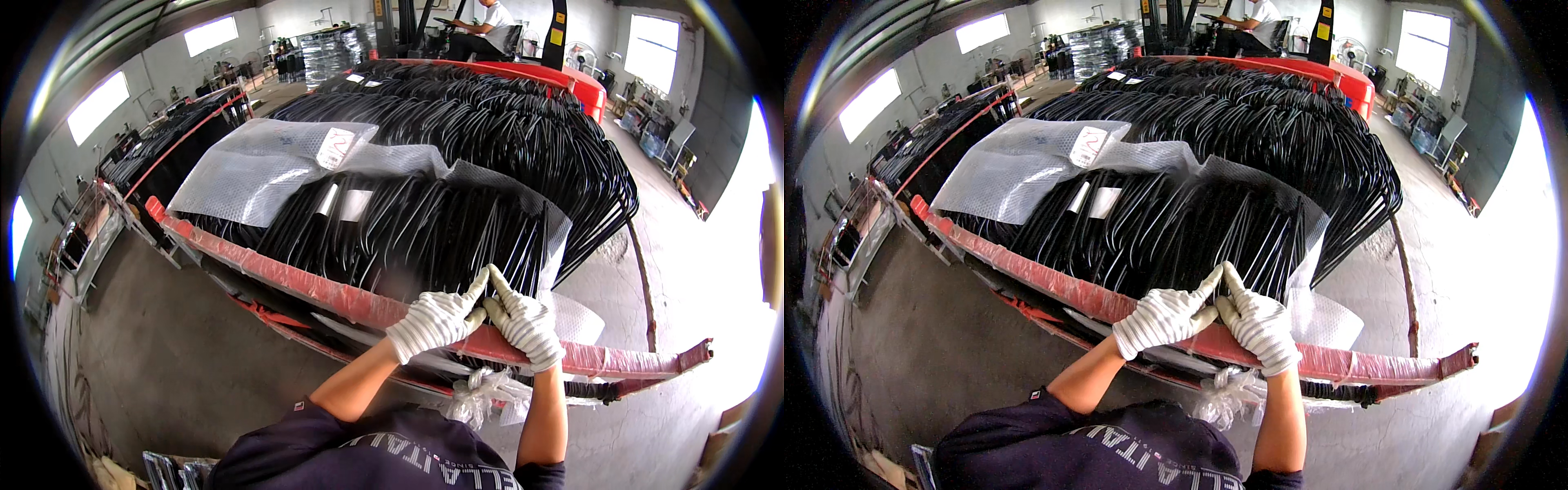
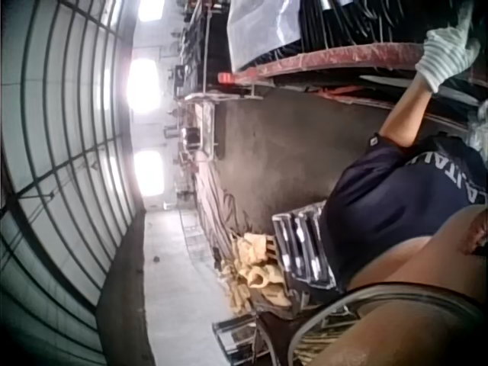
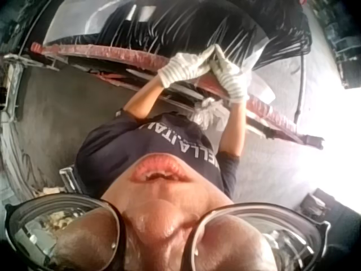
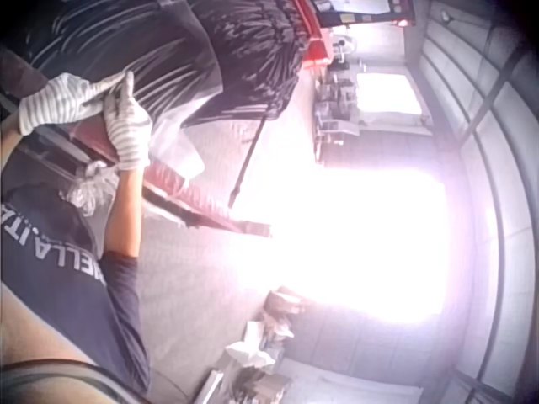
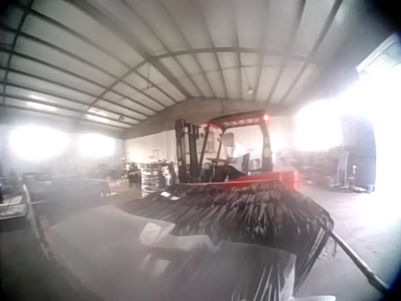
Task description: The person organizes and counts curved black metal parts on a large industrial rack, handling bubble wrap and a small paper label with another person.
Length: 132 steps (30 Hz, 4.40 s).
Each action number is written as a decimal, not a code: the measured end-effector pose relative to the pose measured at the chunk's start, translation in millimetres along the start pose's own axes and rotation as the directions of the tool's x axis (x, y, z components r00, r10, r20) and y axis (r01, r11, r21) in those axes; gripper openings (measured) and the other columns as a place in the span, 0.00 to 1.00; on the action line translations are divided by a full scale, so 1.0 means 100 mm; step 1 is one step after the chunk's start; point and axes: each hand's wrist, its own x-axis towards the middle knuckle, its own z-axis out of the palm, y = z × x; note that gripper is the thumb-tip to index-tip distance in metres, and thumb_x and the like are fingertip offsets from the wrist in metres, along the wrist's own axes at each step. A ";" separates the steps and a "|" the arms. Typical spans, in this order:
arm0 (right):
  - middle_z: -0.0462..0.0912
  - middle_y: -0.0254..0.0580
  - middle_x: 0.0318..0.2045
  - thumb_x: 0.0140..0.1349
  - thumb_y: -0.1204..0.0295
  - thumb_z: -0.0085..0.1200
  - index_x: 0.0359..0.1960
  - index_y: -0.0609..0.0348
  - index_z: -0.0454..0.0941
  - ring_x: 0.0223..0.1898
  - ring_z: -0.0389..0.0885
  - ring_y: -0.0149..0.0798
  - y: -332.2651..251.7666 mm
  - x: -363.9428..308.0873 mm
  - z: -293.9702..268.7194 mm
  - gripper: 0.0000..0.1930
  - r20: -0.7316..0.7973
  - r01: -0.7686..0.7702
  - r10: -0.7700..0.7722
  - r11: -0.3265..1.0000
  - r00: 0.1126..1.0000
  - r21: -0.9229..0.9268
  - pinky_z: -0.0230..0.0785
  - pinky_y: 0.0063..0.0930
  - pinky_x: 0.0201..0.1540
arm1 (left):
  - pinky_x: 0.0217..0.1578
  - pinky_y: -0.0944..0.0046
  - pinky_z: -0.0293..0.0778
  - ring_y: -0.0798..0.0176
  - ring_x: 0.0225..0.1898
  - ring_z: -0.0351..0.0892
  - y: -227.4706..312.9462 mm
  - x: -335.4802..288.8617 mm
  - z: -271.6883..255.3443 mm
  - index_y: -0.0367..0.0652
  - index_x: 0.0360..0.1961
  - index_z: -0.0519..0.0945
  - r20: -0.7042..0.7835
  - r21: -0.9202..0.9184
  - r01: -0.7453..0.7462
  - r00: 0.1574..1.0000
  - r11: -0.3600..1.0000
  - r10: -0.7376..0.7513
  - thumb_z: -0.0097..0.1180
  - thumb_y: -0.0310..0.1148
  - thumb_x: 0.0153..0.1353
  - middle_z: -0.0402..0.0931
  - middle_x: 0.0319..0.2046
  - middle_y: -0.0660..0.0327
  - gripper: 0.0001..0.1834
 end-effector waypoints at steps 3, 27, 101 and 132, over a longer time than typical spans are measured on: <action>0.78 0.46 0.18 0.63 0.61 0.53 0.67 0.47 0.64 0.20 0.80 0.43 0.02 0.00 0.03 0.29 -0.041 0.030 -0.028 0.998 0.999 0.047 0.72 0.36 0.27 | 0.20 0.56 0.75 0.54 0.16 0.79 0.01 0.00 -0.01 0.46 0.72 0.49 0.005 0.015 0.010 1.000 1.000 -0.011 0.51 0.48 0.63 0.78 0.16 0.54 0.41; 0.80 0.48 0.21 0.60 0.66 0.54 0.71 0.39 0.56 0.22 0.81 0.44 -0.09 0.01 -0.05 0.36 -0.027 0.020 -0.017 0.996 0.999 0.083 0.74 0.34 0.29 | 0.26 0.52 0.77 0.52 0.21 0.80 0.04 0.02 -0.09 0.42 0.72 0.30 0.092 -0.026 0.065 0.994 0.998 -0.062 0.52 0.47 0.61 0.81 0.23 0.51 0.52; 0.83 0.49 0.27 0.65 0.59 0.52 0.65 0.53 0.64 0.29 0.84 0.49 0.05 0.00 0.01 0.28 0.034 0.080 -0.082 0.995 0.996 0.057 0.76 0.39 0.32 | 0.26 0.60 0.78 0.59 0.21 0.82 0.04 0.00 -0.06 0.46 0.59 0.74 -0.037 -0.036 -0.052 0.998 0.998 0.051 0.53 0.43 0.64 0.82 0.23 0.55 0.24; 0.83 0.48 0.26 0.65 0.61 0.52 0.57 0.56 0.72 0.26 0.83 0.49 0.09 -0.02 0.09 0.21 -0.097 0.146 -0.137 0.986 0.986 0.086 0.76 0.38 0.29 | 0.28 0.58 0.78 0.56 0.23 0.82 0.07 0.00 -0.11 0.42 0.51 0.79 -0.043 -0.077 -0.047 0.998 0.996 0.043 0.53 0.43 0.63 0.82 0.24 0.54 0.20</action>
